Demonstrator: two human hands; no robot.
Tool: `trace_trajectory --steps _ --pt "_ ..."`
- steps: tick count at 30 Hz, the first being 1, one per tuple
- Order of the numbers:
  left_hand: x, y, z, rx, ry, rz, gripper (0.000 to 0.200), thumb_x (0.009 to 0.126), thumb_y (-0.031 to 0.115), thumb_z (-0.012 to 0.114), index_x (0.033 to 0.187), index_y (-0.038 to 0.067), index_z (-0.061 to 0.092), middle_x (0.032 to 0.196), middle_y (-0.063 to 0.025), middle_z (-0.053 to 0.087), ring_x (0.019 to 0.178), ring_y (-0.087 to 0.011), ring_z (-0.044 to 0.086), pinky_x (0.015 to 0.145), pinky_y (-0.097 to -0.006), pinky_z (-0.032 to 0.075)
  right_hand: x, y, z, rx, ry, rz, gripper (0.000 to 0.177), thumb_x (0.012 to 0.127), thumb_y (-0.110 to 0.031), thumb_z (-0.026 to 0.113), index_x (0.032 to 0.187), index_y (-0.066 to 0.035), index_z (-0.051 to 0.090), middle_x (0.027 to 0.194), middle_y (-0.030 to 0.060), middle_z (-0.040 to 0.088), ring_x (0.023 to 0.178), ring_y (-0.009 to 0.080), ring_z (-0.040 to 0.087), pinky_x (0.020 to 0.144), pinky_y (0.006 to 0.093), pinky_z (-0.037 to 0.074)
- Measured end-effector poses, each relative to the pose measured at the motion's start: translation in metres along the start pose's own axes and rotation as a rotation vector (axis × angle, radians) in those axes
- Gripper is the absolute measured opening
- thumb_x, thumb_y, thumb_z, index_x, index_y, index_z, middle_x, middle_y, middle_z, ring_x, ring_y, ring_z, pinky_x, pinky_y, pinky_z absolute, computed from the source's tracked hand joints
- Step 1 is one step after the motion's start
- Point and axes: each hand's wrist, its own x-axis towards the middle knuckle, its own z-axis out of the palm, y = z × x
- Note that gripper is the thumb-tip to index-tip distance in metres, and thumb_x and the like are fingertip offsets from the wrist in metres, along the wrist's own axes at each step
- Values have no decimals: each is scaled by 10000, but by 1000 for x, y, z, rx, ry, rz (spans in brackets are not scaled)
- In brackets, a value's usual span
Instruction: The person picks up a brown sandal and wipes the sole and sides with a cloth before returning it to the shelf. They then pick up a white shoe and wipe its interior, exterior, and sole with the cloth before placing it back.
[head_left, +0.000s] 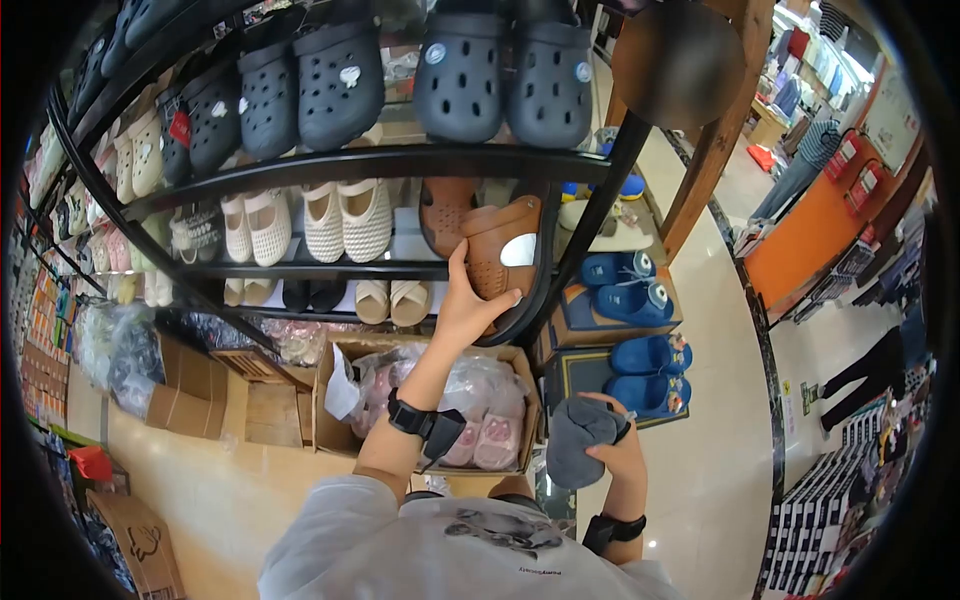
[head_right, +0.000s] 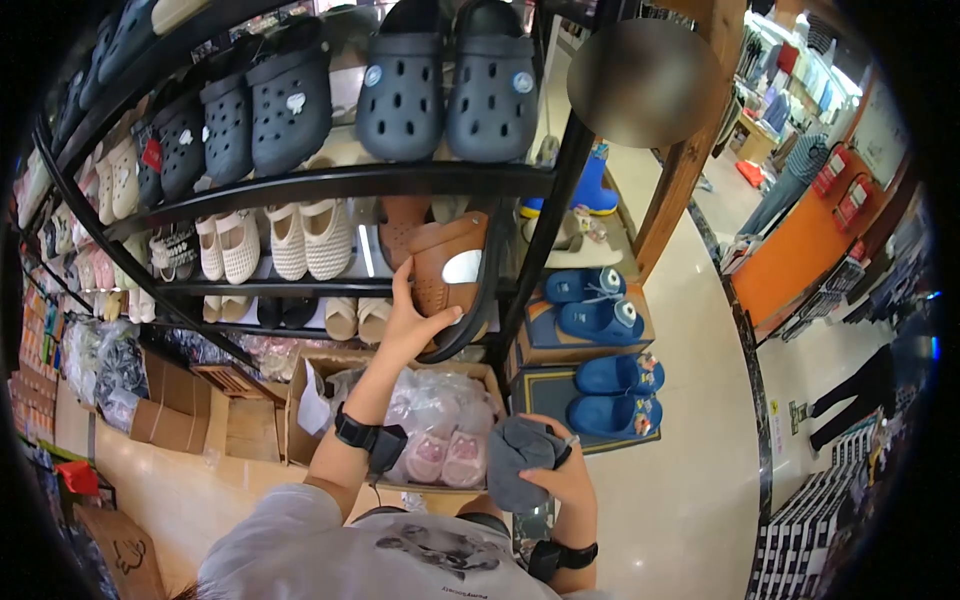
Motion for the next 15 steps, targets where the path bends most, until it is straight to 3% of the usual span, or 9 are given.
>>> trace_trajectory --steps 3,8,10,15 --pt "33 -17 31 259 123 21 967 599 324 730 1310 14 151 1236 -245 362 1113 -349 423 905 -370 362 0 -9 -25 -6 28 27 687 542 -141 755 1137 41 463 1050 108 549 962 169 518 852 291 395" --pt "74 -18 58 345 241 22 958 605 315 722 1316 26 149 1235 -243 360 1108 -355 421 892 -382 375 6 -10 -67 6 71 70 699 537 -159 758 1138 42 463 1028 106 554 937 165 528 835 283 404" --pt "84 -12 66 496 293 118 965 593 313 723 1313 24 150 1207 -254 373 1077 -385 430 874 -395 389 10 -7 -83 16 87 61 698 538 -161 758 1136 44 463 1025 105 554 936 164 529 835 283 404" --pt "109 -10 84 795 347 101 869 572 320 705 1242 7 250 1071 -253 426 965 -404 467 780 -426 439 18 -6 -109 2 95 67 693 543 -167 756 1132 49 463 1029 106 551 944 165 529 838 281 402"
